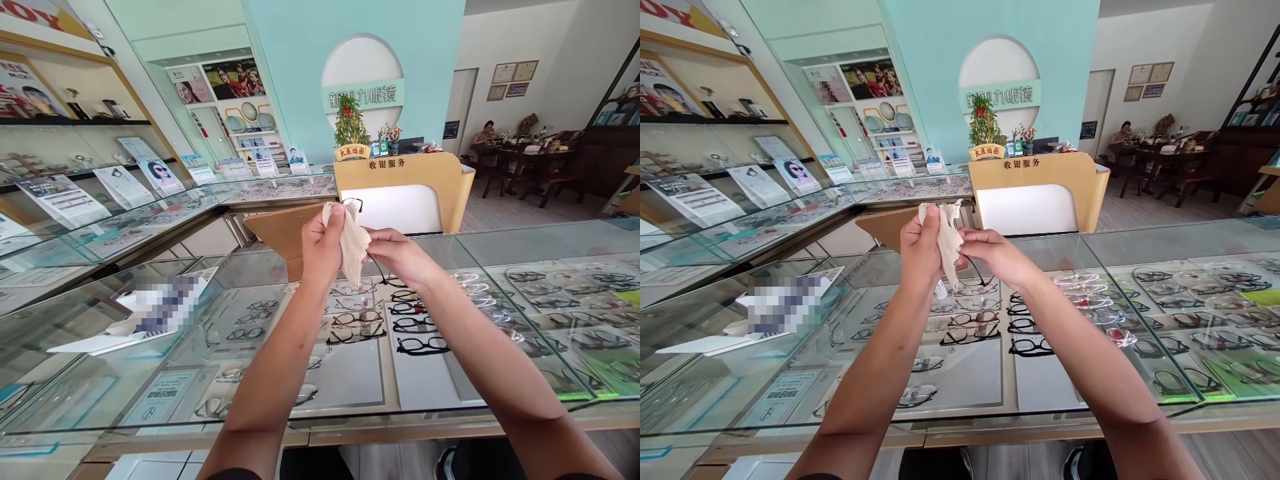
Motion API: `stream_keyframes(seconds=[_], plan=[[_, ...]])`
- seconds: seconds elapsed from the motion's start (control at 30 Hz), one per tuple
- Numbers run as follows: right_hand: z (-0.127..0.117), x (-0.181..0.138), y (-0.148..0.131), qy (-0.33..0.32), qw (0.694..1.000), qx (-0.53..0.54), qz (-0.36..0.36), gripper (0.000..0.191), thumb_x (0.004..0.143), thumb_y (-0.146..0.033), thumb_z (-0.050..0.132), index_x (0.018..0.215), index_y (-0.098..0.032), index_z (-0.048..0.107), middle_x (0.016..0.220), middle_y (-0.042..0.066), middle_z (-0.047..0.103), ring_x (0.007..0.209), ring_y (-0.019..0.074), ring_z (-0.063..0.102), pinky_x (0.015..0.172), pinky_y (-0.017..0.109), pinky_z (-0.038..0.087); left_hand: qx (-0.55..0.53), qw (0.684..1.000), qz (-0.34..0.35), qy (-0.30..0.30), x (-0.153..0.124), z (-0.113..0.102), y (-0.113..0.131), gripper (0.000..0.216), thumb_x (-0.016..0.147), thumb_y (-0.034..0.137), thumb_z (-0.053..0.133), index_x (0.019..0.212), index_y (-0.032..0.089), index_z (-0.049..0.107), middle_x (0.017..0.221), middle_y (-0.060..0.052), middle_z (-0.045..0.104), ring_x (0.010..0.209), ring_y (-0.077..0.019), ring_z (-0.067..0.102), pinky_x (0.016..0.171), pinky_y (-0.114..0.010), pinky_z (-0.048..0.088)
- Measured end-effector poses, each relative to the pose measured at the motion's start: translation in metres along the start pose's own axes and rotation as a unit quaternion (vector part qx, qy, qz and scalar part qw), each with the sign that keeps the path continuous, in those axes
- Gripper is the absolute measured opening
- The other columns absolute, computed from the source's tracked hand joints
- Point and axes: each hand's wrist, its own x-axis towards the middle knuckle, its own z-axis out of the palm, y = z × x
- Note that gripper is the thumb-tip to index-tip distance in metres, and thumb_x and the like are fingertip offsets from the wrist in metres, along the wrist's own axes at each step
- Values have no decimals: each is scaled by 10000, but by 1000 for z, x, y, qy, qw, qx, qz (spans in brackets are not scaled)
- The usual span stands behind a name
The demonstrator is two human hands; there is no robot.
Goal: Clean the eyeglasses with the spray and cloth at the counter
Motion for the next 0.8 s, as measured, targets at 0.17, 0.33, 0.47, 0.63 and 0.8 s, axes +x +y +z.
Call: stream_keyframes(seconds=[0.17,0.33,0.47,0.63,0.8], plan=[[-5,-5,-16,8,999,-24,-32,418,938,-533,795,669,-226,704,801,14,644,904,189,585,936,348,450,-5,999,-18,-46,12,-14,9,642,834,829,771,887,190,734,772,-88,809,654,-238,788,529,-324,621],[-14,-18,-41,25,996,-28,-75,434,992,-497,739,659,-226,674,959,56,729,1034,224,670,945,366,502,-18,999,-9,30,21,-23,12,611,821,762,827,983,175,774,880,-92,849,721,-213,790,585,-283,615],[-18,-25,-52,25,994,-32,-97,435,1003,-472,728,649,-225,671,979,63,741,1018,234,689,953,388,528,-9,999,-29,26,18,-22,15,563,796,728,862,910,189,748,763,-52,802,637,-194,746,543,-277,582],[-20,-28,-55,13,994,-42,-102,419,1020,-447,710,666,-225,685,965,63,757,964,231,695,938,400,532,1,999,-30,-12,12,-19,18,539,838,710,840,761,201,682,602,4,639,540,-149,656,502,-260,534],[-21,-27,-55,9,994,-45,-99,417,1025,-434,708,664,-227,678,930,50,749,968,217,691,921,371,521,20,998,-26,-53,9,-21,16,545,889,729,781,759,212,666,595,14,587,507,-136,583,503,-280,519]])
